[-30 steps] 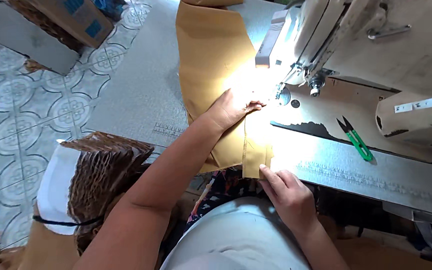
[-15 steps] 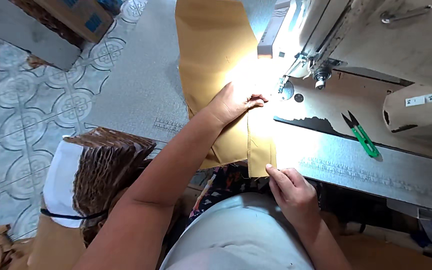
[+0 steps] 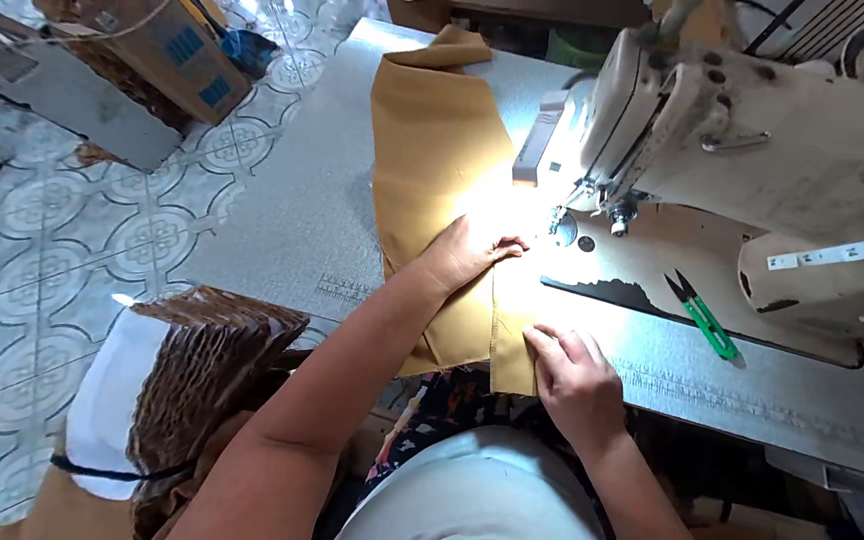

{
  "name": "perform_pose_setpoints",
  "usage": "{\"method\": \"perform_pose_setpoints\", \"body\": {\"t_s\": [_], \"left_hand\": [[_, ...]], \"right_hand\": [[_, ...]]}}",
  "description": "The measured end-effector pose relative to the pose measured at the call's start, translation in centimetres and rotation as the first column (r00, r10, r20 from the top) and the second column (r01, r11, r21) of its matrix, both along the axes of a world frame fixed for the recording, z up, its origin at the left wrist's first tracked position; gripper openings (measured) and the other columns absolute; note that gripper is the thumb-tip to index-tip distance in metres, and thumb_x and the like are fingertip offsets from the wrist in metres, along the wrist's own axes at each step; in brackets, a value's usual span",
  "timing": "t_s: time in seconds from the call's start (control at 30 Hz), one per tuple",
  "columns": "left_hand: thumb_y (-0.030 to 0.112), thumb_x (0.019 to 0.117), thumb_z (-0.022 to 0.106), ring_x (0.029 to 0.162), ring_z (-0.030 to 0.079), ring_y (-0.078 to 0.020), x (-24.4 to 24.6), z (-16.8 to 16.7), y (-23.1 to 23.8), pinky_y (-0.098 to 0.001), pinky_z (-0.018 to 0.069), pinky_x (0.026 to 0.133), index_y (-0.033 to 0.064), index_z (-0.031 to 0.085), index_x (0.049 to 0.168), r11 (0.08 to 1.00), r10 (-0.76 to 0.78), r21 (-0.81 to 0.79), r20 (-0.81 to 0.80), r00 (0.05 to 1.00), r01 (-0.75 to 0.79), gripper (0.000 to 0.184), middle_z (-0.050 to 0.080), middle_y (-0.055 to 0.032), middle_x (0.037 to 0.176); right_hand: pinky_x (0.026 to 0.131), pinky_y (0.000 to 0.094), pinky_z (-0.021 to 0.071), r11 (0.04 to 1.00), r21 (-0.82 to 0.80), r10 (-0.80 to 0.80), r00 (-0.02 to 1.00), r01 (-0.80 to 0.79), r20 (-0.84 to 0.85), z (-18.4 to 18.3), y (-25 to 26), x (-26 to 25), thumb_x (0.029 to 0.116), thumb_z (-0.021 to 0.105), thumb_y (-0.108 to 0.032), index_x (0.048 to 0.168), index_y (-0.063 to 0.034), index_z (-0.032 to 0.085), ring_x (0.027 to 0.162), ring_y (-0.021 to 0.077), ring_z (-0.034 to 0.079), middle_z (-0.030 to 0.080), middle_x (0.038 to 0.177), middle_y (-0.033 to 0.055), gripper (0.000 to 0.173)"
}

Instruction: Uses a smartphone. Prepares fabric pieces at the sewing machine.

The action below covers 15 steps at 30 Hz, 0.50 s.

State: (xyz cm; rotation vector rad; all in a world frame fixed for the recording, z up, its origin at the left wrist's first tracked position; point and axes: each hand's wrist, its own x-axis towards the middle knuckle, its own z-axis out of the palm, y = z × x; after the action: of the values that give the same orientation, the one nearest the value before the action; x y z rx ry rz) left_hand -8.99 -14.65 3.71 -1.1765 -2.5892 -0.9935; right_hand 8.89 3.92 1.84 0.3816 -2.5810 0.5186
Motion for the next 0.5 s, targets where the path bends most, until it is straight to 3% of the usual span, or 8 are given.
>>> {"method": "perform_pose_setpoints", "body": {"t_s": [0.5], "left_hand": [[0.016,0.0977,0.067,0.097,0.071,-0.0145,0.11,0.17,0.27,-0.0339,0.0546,0.092,0.0096,0.080,0.096,0.998,0.044,0.053,0.002,0.999,-0.044,0.015,0.077,-0.0039,0.098]], "right_hand": [[0.077,0.0304,0.0577,0.999,-0.004,0.032,0.999,-0.032,-0.040,-0.11,0.04,-0.03,0.0943,0.059,-0.009,0.113,-0.0193,0.080,0.094,0.0205,0.072,0.077,0.113,0.0031,0.030]]}}
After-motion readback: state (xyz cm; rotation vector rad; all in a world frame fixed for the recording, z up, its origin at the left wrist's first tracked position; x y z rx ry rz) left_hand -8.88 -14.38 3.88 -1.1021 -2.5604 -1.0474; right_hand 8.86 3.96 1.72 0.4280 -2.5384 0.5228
